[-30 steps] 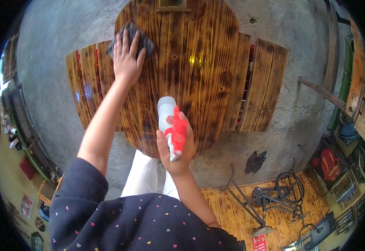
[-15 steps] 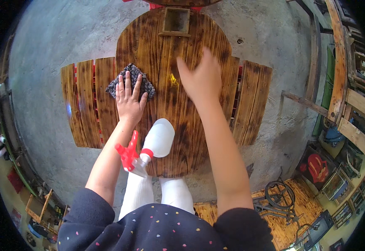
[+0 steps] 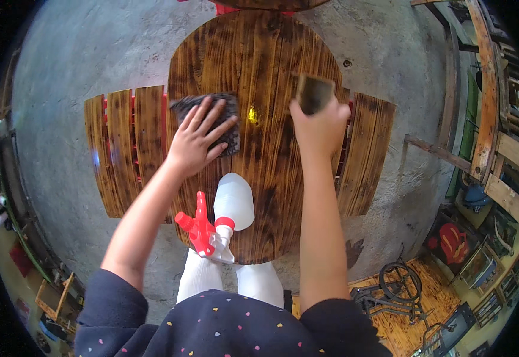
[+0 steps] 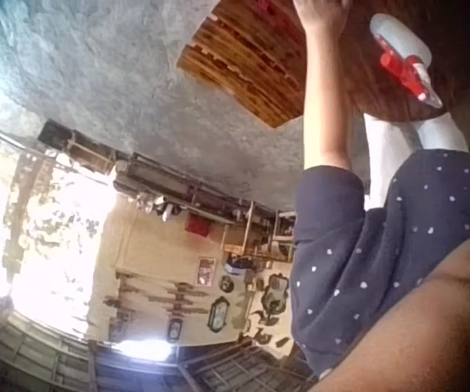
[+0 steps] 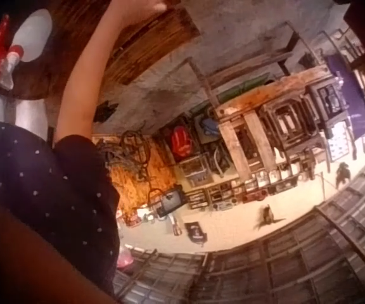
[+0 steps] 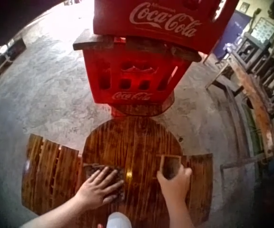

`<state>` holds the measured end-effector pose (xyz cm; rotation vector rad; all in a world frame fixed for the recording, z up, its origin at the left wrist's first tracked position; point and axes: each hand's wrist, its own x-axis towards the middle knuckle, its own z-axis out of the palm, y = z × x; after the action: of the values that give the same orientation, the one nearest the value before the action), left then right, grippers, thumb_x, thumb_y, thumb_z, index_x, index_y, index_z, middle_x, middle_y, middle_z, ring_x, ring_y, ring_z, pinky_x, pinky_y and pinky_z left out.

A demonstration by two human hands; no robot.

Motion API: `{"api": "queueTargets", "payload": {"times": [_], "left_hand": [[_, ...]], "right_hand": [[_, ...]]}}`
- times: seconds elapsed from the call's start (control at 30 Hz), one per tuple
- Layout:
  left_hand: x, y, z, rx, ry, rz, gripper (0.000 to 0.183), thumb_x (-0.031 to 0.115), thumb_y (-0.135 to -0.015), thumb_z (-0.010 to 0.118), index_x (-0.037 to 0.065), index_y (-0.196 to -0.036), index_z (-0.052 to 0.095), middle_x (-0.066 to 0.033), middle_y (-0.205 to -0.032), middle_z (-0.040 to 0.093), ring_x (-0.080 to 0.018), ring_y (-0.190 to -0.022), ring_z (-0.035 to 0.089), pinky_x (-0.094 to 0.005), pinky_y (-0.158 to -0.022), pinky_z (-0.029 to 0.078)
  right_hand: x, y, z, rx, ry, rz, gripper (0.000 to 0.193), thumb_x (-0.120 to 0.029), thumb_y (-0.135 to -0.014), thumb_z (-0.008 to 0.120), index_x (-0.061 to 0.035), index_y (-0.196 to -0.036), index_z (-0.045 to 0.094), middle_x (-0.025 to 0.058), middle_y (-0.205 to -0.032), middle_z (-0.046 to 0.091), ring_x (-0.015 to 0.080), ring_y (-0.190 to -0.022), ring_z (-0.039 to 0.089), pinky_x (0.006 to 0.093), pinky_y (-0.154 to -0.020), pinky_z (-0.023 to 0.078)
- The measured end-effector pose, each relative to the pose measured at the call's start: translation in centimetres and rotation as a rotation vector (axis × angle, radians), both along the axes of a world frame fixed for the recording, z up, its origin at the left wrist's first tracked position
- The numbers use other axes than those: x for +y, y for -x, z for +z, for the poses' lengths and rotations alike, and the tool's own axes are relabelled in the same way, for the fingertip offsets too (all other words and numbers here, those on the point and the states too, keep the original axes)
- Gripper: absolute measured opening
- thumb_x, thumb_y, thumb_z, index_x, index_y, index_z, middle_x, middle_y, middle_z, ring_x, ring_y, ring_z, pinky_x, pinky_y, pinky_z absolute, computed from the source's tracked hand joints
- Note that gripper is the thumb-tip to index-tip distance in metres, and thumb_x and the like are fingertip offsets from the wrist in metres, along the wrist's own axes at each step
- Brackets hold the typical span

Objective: Cleaning wooden tabletop slats with spray and a cloth and arranging them on crates.

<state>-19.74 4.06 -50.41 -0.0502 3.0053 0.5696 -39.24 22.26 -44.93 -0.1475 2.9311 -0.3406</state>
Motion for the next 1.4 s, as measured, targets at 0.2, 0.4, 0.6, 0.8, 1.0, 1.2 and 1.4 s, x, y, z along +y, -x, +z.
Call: {"api": "queueTargets", "payload": {"times": [0.2,0.4,0.6,0.8,1.0,1.2,1.4], "left_hand": [[-2.6,12.9,-3.0,0.150,0.127,-0.348,0.054,0.047,-0.102,0.042,0.032,-0.153,0.033,-0.0049,-0.162,0.024,-0.0289,-0.149,0.022,-0.0445,-0.121,0.022],[0.2,20.9,-3.8,0.163,0.413,0.093,0.053,0.045,-0.103,0.042,0.030,-0.153,0.033,-0.0072,-0.159,0.030,-0.0301,-0.145,0.029,-0.0460,-0.117,0.028],[0.9,22.7,-2.3,0.181,0.367,-0.439,0.055,0.046,-0.103,0.040,0.031,-0.155,0.028,-0.0023,-0.162,0.024,-0.0265,-0.149,0.022,-0.0428,-0.122,0.022],[1.0,23.9,-3.6,0.200,0.227,-0.480,0.058,0.047,-0.103,0.040,0.030,-0.156,0.024,-0.0029,-0.163,0.021,-0.0282,-0.150,0.019,-0.0423,-0.121,0.022],[2.4,24.5,-2.4,0.095,0.389,-0.203,0.062,0.053,-0.103,0.034,0.027,-0.157,0.021,-0.0030,-0.163,0.021,-0.0257,-0.150,0.018,-0.0421,-0.121,0.019],[1.3,25.1,-2.9,0.122,0.278,-0.473,0.063,0.053,-0.102,0.037,0.026,-0.157,0.021,-0.0052,-0.163,0.020,-0.0296,-0.150,0.019,-0.0436,-0.120,0.022],[-4.8,21.4,-5.1,0.159,0.314,0.131,0.065,0.055,-0.102,0.034,0.022,-0.157,0.023,-0.0086,-0.162,0.023,-0.0303,-0.149,0.021,-0.0445,-0.120,0.020]], "right_hand": [[6.7,-4.8,0.6,0.024,-0.053,-0.144,0.085,-0.053,-0.071,0.079,0.0082,-0.126,0.055,0.0193,-0.109,0.053,0.0372,-0.098,0.060,0.0465,-0.086,0.050],[6.5,-4.1,1.3,-0.082,-0.102,-0.163,0.088,-0.051,-0.071,0.081,0.0093,-0.128,0.052,0.0190,-0.110,0.052,0.0368,-0.100,0.059,0.0455,-0.086,0.051],[6.1,-4.3,1.5,-0.081,-0.069,-0.180,0.083,-0.044,-0.072,0.081,0.0082,-0.127,0.049,0.0188,-0.111,0.050,0.0384,-0.104,0.055,0.0457,-0.087,0.050],[5.9,-4.4,1.4,-0.075,-0.074,-0.191,0.083,-0.043,-0.074,0.080,0.0086,-0.129,0.047,0.0190,-0.111,0.050,0.0388,-0.105,0.055,0.0460,-0.088,0.050],[6.0,-4.2,1.3,-0.093,-0.076,-0.163,0.085,-0.044,-0.074,0.080,0.0105,-0.130,0.046,0.0201,-0.112,0.049,0.0403,-0.106,0.054,0.0463,-0.090,0.049],[6.2,-4.4,0.9,-0.085,-0.073,-0.170,0.086,-0.046,-0.074,0.080,0.0102,-0.130,0.046,0.0196,-0.114,0.048,0.0395,-0.109,0.053,0.0473,-0.091,0.048],[6.2,-4.4,1.1,-0.080,-0.069,-0.152,0.086,-0.045,-0.074,0.079,0.0099,-0.130,0.046,0.0191,-0.113,0.048,0.0388,-0.107,0.053,0.0471,-0.089,0.049]]}}
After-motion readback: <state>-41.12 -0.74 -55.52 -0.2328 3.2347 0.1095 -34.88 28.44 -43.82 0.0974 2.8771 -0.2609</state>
